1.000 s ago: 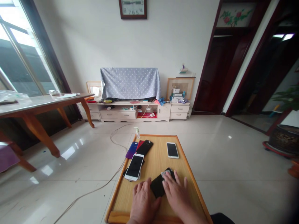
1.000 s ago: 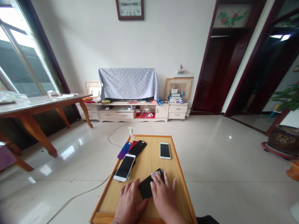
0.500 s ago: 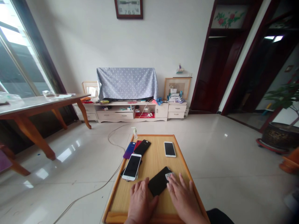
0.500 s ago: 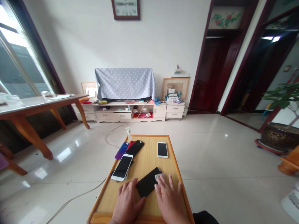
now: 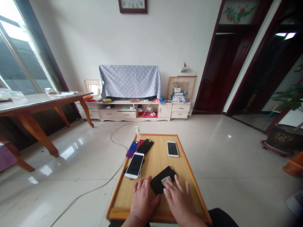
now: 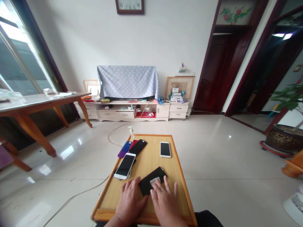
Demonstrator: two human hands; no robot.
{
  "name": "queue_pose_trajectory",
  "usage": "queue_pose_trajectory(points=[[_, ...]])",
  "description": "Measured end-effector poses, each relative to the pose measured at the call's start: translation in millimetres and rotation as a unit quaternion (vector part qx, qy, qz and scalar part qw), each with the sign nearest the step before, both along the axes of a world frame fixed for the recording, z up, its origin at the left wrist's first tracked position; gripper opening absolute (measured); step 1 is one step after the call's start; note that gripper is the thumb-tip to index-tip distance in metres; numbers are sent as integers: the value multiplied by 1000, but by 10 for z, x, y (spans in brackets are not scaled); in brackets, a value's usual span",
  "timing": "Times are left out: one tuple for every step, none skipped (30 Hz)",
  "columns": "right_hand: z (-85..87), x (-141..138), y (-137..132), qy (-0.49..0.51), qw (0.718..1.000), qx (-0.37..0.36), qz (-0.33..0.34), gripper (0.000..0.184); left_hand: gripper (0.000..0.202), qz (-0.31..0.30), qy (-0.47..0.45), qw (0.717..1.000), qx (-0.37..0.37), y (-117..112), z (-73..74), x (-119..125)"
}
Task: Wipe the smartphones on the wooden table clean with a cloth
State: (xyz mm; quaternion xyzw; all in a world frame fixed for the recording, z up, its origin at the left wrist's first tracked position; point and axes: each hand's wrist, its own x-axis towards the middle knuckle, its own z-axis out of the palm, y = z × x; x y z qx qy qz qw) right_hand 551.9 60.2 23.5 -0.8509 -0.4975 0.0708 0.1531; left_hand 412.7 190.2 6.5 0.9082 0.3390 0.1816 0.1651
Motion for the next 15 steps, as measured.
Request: queue_pose_trajectory(points=[[-1,72,21,-12,1000,-3,-28,53,68,3,-2,1000,1,-8,1,0],[-2,120,42,-21,998,-7,-51,54,70,6,-5,1000,1,-13,1,0],[-4,136,62,-25,998,-9,-63,55,71,8,-6,1000,1,-17,-2,-1],[-7,117,79,-22,998,-8,-61,56,72,7,-7,1000,-1,-16,-7,-4],[-13,67,93,-12,999,-7,-44,56,71,7,-6,1000,-3,-13,-14,-8],[-21,-4,106,4,1000,-6,-14,55,69,6,-4,1000,-6,-7,-23,-13],[-30,-81,118,23,999,-6,24,53,65,5,-1,1000,-8,1,-32,-18],[-40,-150,130,41,997,-6,60,51,61,4,1,1000,-11,9,-40,-22],[-49,-198,145,52,995,-5,87,50,58,4,2,1000,-13,16,-47,-25],[-55,-215,164,55,993,-2,101,49,56,5,1,1000,-16,21,-50,-27],[-58,-199,188,49,994,2,98,49,57,6,-2,1000,-17,24,-51,-27],[-58,-155,217,36,996,6,80,50,60,6,-7,1000,-18,25,-50,-26],[-55,-93,250,19,998,9,53,51,64,6,-13,1000,-19,25,-48,-25],[-50,-27,284,1,1000,10,22,52,68,6,-19,1000,-18,24,-46,-23],[-44,27,317,-12,1000,9,-9,52,72,4,-24,1000,-17,24,-46,-21]])
